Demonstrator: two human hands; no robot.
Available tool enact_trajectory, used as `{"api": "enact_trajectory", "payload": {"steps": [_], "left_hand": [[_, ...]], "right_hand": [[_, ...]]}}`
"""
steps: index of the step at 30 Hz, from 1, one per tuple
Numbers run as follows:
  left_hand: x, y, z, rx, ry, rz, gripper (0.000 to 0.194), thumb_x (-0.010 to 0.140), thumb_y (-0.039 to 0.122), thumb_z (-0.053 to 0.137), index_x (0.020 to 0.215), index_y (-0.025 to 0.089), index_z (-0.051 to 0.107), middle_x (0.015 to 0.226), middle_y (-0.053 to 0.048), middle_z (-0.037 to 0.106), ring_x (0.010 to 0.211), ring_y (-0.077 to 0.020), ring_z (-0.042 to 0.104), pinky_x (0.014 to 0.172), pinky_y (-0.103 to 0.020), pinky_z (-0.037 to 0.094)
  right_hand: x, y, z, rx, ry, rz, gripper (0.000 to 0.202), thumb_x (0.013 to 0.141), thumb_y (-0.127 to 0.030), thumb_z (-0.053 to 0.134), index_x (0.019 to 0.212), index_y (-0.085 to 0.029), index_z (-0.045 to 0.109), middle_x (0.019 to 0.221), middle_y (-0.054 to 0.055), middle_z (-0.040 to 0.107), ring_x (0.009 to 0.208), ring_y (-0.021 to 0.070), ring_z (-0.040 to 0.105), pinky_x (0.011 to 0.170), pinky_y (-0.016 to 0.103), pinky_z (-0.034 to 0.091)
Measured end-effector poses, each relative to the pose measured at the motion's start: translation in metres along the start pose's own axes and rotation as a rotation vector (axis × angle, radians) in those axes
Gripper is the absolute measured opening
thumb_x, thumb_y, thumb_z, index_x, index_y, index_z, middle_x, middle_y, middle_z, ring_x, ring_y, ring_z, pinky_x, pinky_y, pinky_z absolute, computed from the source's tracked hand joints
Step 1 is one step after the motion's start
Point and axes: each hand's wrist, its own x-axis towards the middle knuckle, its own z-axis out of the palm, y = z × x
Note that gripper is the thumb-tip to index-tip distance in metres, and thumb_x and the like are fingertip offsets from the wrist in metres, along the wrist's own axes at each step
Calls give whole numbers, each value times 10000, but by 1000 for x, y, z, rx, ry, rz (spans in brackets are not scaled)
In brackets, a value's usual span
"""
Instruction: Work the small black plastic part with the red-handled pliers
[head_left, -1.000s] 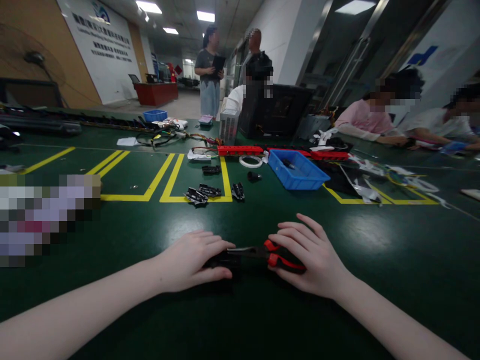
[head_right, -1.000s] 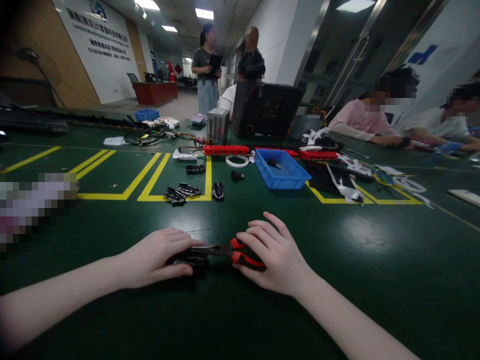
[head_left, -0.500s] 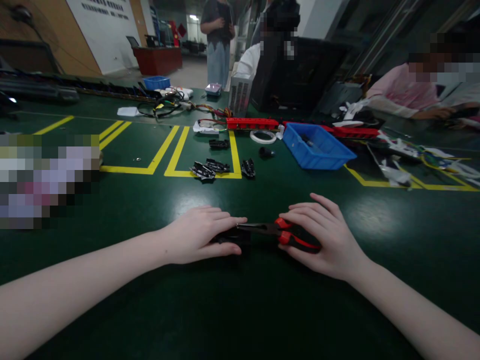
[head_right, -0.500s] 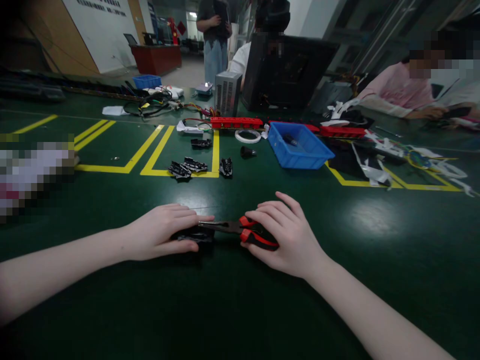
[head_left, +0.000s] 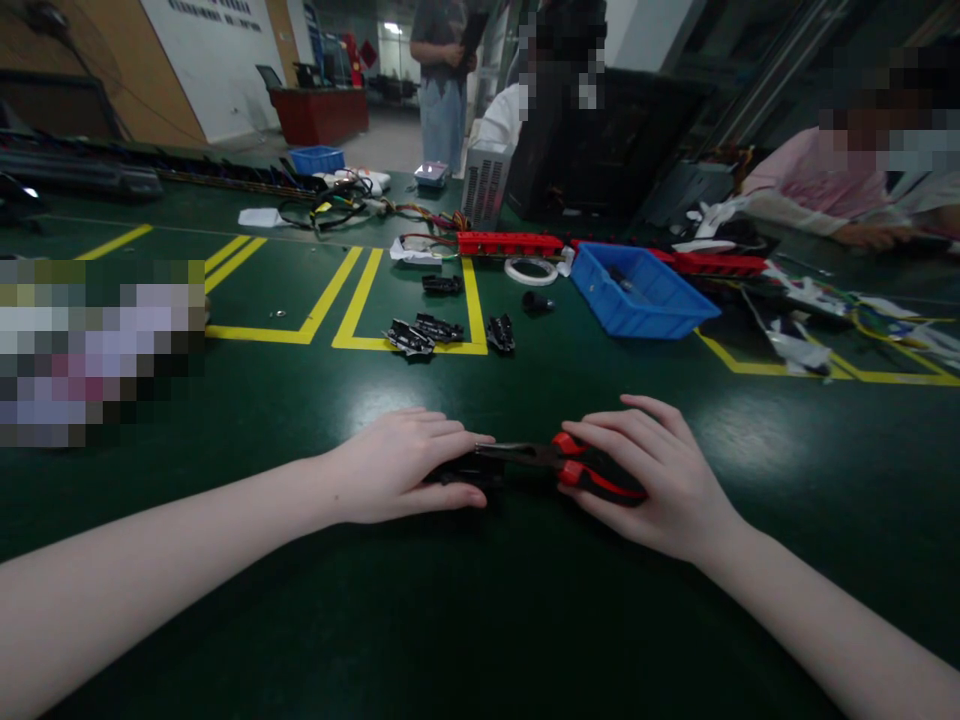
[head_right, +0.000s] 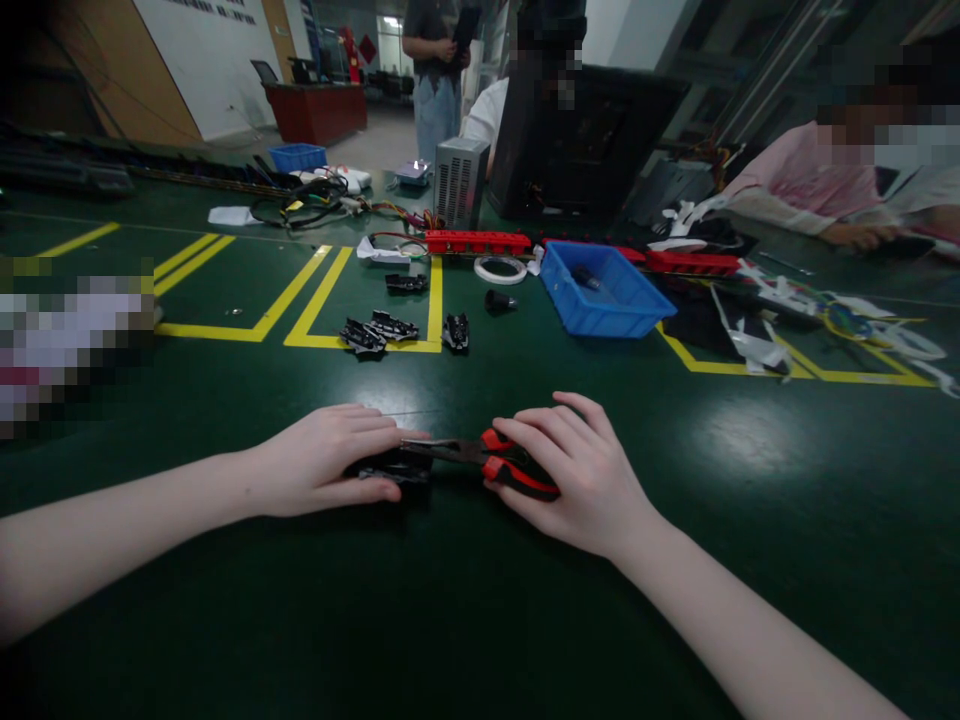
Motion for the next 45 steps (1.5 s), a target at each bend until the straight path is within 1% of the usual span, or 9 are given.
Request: {"api": "enact_trajectory", "payload": {"steps": [4, 11, 16, 20, 25, 30, 34, 40, 45], "left_hand": [[0, 0, 0, 1, -4, -5, 402, 972, 447, 500, 1280, 189, 519, 986, -40, 664, 876, -198, 623, 746, -315, 438], [1, 0, 0, 10, 7, -2, 399, 963, 454, 512, 1251, 179, 533, 1029, -50, 667, 916, -200, 630, 780, -321, 456], [1, 1, 0, 27, -8, -2, 387, 959, 446, 523, 1240, 180, 538, 1028, -48, 666, 906, -202, 627, 773, -321, 455], [0, 1, 0, 41, -16, 0, 387, 961, 458, 514, 1239, 189, 542, 1019, -47, 661, 899, -200, 622, 776, -321, 453], [0, 1, -1, 43, -18, 2, 384, 960, 461, 509, 1235, 197, 556, 983, -34, 656, 871, -188, 619, 764, -312, 455], [1, 1, -1, 14, -4, -4, 380, 949, 454, 529, 1232, 204, 566, 955, -36, 659, 854, -193, 621, 766, -322, 460], [2, 1, -1, 4, -15, -19, 376, 934, 438, 565, 1232, 210, 566, 953, -25, 661, 857, -192, 623, 761, -320, 455], [1, 1, 1, 24, -10, -7, 386, 943, 440, 549, 1246, 201, 550, 967, -38, 660, 867, -196, 622, 750, -315, 438], [1, -3, 3, 31, -14, 7, 417, 942, 469, 535, 1261, 201, 539, 977, -36, 656, 873, -198, 617, 742, -318, 430]], "right_hand": [[0, -1, 0, 1, -13, -3, 398, 826, -328, 654, 1176, -166, 552, 1020, 97, 683, 913, 220, 648, 939, 463, 422], [1, -1, -1, -2, -48, -17, 374, 835, -340, 636, 1150, -157, 553, 1007, 110, 679, 895, 230, 645, 817, 423, 464], [0, 0, -3, 43, -81, -16, 379, 834, -340, 631, 1152, -151, 548, 1004, 116, 663, 862, 209, 640, 719, 344, 525], [-1, 2, -3, 42, -76, -36, 387, 836, -329, 626, 1166, -144, 541, 1003, 121, 650, 848, 203, 636, 696, 330, 542], [-1, 2, -4, 36, -65, -41, 389, 835, -326, 628, 1171, -150, 544, 1010, 119, 650, 841, 201, 640, 695, 332, 552], [1, -3, -4, 28, -62, -20, 380, 837, -331, 622, 1169, -159, 553, 1004, 116, 660, 835, 205, 642, 694, 341, 558], [1, -5, -3, 23, -53, -19, 378, 838, -334, 620, 1166, -155, 557, 1009, 121, 662, 832, 207, 644, 687, 342, 561], [0, -2, -5, 3, -36, -42, 386, 829, -315, 629, 1176, -162, 554, 1114, 139, 642, 933, 223, 651, 748, 351, 567], [-1, 0, -8, -37, -20, -72, 401, 826, -310, 631, 1188, -159, 548, 1134, 145, 644, 937, 225, 654, 759, 359, 568]]}}
